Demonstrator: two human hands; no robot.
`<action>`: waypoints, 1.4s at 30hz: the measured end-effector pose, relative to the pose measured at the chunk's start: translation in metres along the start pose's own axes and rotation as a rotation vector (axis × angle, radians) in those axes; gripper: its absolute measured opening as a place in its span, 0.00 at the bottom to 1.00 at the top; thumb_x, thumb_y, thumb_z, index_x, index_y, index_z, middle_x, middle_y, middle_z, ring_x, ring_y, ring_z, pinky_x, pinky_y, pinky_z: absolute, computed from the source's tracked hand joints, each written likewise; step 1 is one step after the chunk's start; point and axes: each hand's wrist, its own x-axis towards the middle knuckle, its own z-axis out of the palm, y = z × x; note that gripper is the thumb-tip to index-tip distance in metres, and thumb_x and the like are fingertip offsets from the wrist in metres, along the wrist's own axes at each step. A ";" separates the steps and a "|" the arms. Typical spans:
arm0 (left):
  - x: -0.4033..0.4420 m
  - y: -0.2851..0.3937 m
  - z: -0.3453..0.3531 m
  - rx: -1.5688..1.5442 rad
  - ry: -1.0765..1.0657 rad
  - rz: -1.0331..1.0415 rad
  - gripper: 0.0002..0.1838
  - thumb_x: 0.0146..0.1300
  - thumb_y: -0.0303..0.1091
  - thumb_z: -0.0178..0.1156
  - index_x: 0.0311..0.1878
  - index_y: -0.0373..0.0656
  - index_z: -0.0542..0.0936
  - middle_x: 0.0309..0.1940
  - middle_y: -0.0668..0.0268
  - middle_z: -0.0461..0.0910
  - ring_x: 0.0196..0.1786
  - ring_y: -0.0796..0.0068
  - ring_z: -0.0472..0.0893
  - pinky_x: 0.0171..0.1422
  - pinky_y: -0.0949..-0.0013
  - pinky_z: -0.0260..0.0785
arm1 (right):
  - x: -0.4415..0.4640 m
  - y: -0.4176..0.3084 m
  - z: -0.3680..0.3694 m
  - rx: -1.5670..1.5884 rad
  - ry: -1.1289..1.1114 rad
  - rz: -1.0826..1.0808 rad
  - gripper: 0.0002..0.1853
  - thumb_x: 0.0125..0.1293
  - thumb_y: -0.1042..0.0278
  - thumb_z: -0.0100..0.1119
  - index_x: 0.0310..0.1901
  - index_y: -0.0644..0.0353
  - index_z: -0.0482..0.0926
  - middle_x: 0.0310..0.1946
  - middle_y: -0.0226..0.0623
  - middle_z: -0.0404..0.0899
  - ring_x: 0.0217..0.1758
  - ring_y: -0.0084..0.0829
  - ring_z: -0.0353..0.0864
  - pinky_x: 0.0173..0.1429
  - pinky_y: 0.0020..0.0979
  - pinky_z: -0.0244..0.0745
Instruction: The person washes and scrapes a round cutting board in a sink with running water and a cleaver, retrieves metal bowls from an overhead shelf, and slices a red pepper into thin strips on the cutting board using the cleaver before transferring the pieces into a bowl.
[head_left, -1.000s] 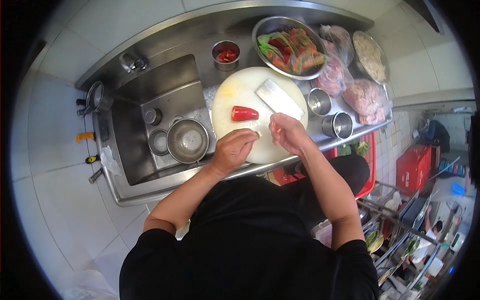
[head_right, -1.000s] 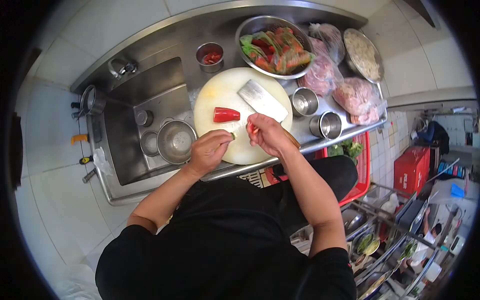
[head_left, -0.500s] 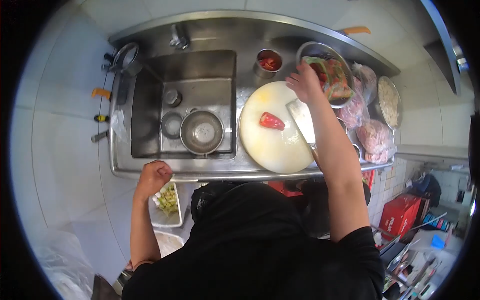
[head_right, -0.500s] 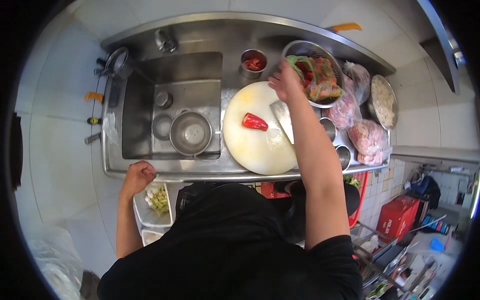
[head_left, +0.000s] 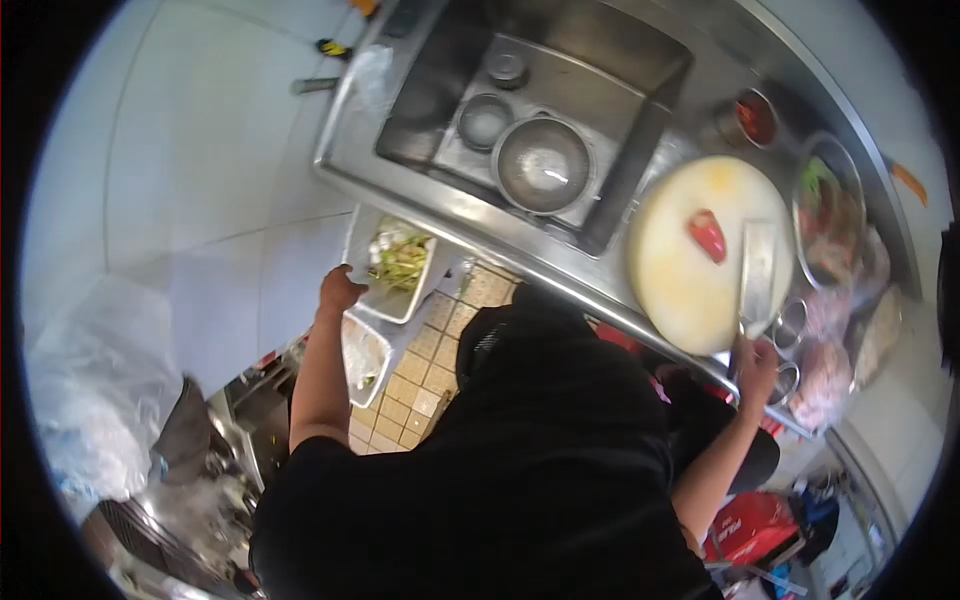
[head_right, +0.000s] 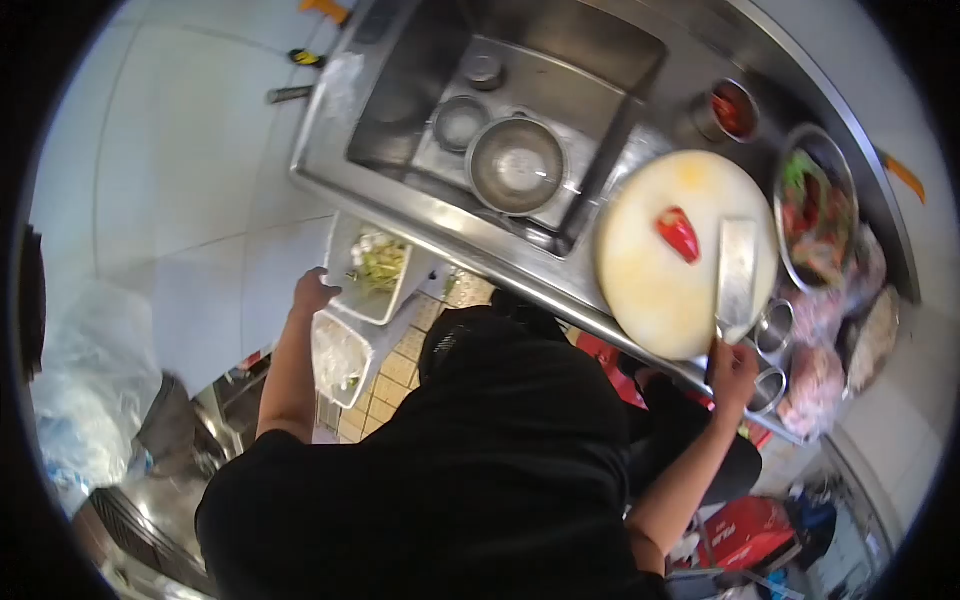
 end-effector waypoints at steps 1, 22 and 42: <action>0.010 0.017 -0.011 0.007 -0.076 0.014 0.27 0.54 0.48 0.75 0.53 0.42 0.83 0.56 0.52 0.84 0.57 0.51 0.83 0.62 0.54 0.75 | 0.000 0.006 0.011 -0.044 -0.005 -0.021 0.16 0.64 0.58 0.71 0.43 0.63 0.82 0.37 0.46 0.85 0.41 0.42 0.85 0.47 0.41 0.78; -0.055 0.611 -0.102 0.093 -0.271 1.447 0.21 0.56 0.31 0.68 0.55 0.39 0.82 0.57 0.53 0.81 0.62 0.57 0.80 0.71 0.58 0.70 | -0.103 -0.096 -0.017 1.030 0.033 0.378 0.13 0.80 0.64 0.52 0.58 0.60 0.74 0.19 0.24 0.69 0.16 0.14 0.64 0.20 0.23 0.61; -0.080 0.578 -0.034 -0.583 -0.681 1.525 0.16 0.58 0.20 0.67 0.50 0.41 0.78 0.49 0.61 0.83 0.56 0.64 0.82 0.63 0.63 0.74 | -0.174 -0.144 -0.036 0.339 0.059 0.172 0.16 0.74 0.68 0.53 0.60 0.60 0.73 0.35 0.55 0.83 0.43 0.57 0.84 0.46 0.52 0.77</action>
